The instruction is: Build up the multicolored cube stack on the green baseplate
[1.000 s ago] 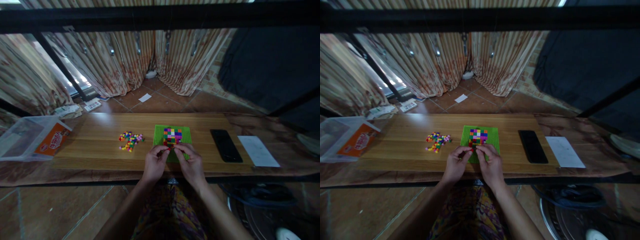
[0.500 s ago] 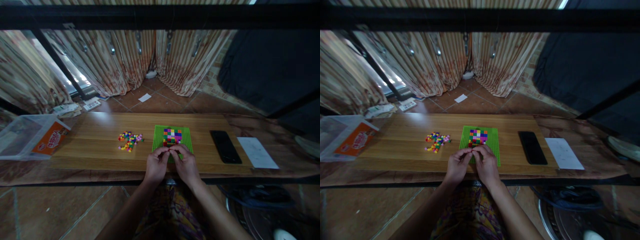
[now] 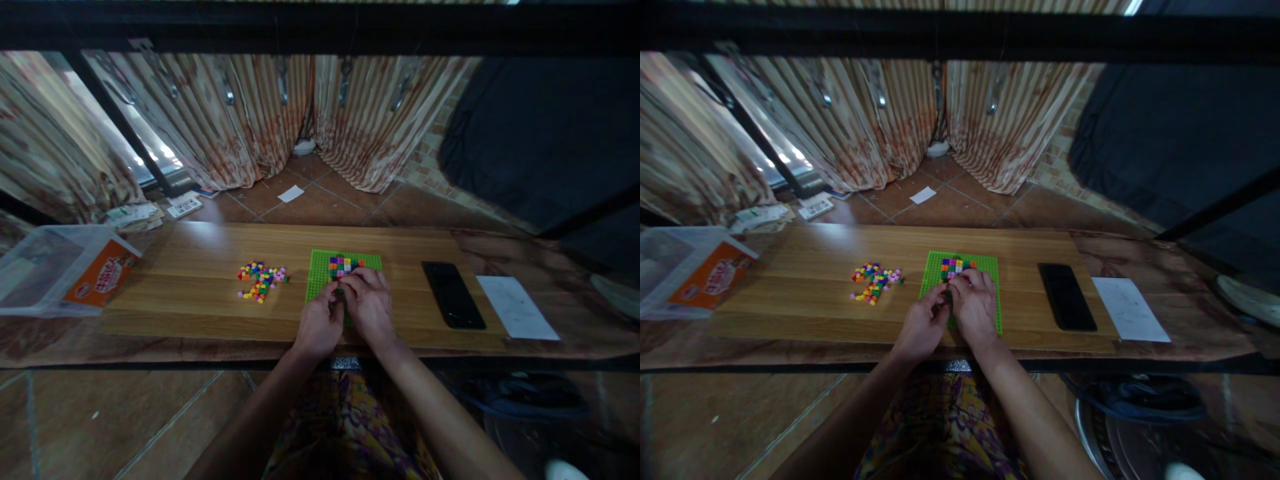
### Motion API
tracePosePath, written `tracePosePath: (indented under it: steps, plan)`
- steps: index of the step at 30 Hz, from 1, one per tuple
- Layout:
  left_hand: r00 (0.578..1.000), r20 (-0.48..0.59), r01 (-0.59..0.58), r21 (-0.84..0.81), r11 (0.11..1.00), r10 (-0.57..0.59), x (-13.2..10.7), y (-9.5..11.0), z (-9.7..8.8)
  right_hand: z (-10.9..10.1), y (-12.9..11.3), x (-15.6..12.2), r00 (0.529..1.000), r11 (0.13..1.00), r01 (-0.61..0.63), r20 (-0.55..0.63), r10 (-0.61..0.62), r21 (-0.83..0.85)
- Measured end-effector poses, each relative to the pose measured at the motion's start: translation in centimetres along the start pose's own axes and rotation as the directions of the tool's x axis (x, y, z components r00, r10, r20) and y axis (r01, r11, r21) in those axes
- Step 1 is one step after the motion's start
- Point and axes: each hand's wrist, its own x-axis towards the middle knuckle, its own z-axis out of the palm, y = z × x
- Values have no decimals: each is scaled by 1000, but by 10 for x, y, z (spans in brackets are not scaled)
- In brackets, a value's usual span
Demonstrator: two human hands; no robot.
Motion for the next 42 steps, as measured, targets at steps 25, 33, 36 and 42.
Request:
tracePosePath:
  steps: [25, 33, 36, 42]
  plan:
    - [1000, 11, -17, 96, 995, 16, 2, 2, 4, 33, 16, -5, 857, 806, -404, -129, 499, 433]
    - [1000, 29, 4, 57, 998, -6, 2, 4, 4, 32, 10, 0, 809, 725, -492, -55, 585, 482]
    - [1000, 23, -6, 56, 998, 4, 0, 3, 3, 32, 10, 1, 813, 720, -483, -51, 580, 499]
    - [996, -86, 4, 22, 1000, -2, -11, -9, -18, 28, 11, -2, 784, 663, -524, -1, 621, 535]
